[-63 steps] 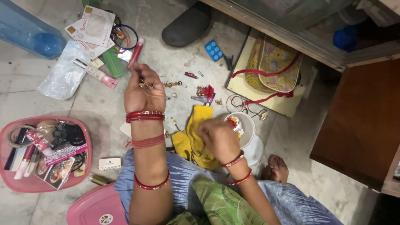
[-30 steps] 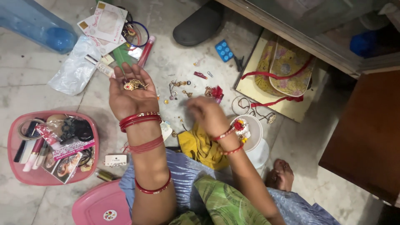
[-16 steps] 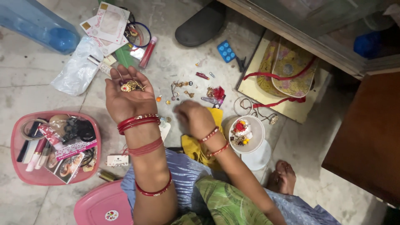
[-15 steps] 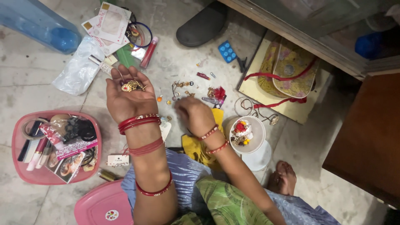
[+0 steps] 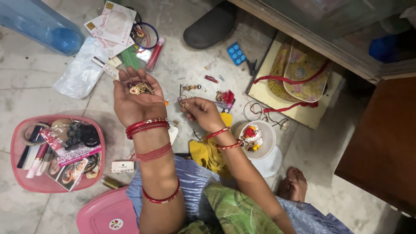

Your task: Organizing jewelry and small accessories into containers while sitting on the floor.

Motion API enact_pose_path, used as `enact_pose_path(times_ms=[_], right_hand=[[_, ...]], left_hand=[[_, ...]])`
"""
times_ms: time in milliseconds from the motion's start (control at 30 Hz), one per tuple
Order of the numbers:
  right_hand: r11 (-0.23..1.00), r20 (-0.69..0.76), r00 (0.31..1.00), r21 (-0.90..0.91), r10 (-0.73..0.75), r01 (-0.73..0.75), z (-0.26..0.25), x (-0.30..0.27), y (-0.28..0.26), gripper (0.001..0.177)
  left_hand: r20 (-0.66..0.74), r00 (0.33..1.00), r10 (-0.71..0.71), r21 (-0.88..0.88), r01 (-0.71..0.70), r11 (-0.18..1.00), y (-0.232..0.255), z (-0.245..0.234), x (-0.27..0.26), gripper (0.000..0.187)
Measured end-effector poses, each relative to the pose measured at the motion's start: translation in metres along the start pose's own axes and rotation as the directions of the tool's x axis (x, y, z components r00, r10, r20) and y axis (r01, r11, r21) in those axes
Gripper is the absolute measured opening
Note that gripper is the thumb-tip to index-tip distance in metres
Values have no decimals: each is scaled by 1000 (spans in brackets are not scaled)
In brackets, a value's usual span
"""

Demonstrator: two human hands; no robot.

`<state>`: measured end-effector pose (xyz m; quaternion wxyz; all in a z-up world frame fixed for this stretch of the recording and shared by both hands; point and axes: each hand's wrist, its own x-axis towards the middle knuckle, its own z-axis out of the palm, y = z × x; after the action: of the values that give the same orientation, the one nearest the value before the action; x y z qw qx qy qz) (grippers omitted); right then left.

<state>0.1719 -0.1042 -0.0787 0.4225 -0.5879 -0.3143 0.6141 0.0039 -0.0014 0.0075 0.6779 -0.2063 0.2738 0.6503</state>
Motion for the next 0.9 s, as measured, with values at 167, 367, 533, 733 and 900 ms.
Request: enact_pose_path(times_ms=[167,367,533,733,900], right_hand=[[991,71,996,114,57,-65,-3,-3,-1,26],[978,103,993,195,58,-77,-6,-8,-17,30],[964,105,992,248,70,-94,-6,-10,-23,30],[947,108,988,291,111,-139,-4,-10,-29,29],[982,35,999,188,16,-23,-5,-12,-11,25]], left_hand=[[14,1000,-10,-11,10,1000,0,-2,0,29],[-14,1000,-5,0,5,1000,-1,5,-4,29],[5,1000,-9,4,9,1000,-1,5,-4,29],[13,1000,-5,8,5,1000,0,3,-4,29],[1,1000,4,18,-4,1000,2,3,-3,29]])
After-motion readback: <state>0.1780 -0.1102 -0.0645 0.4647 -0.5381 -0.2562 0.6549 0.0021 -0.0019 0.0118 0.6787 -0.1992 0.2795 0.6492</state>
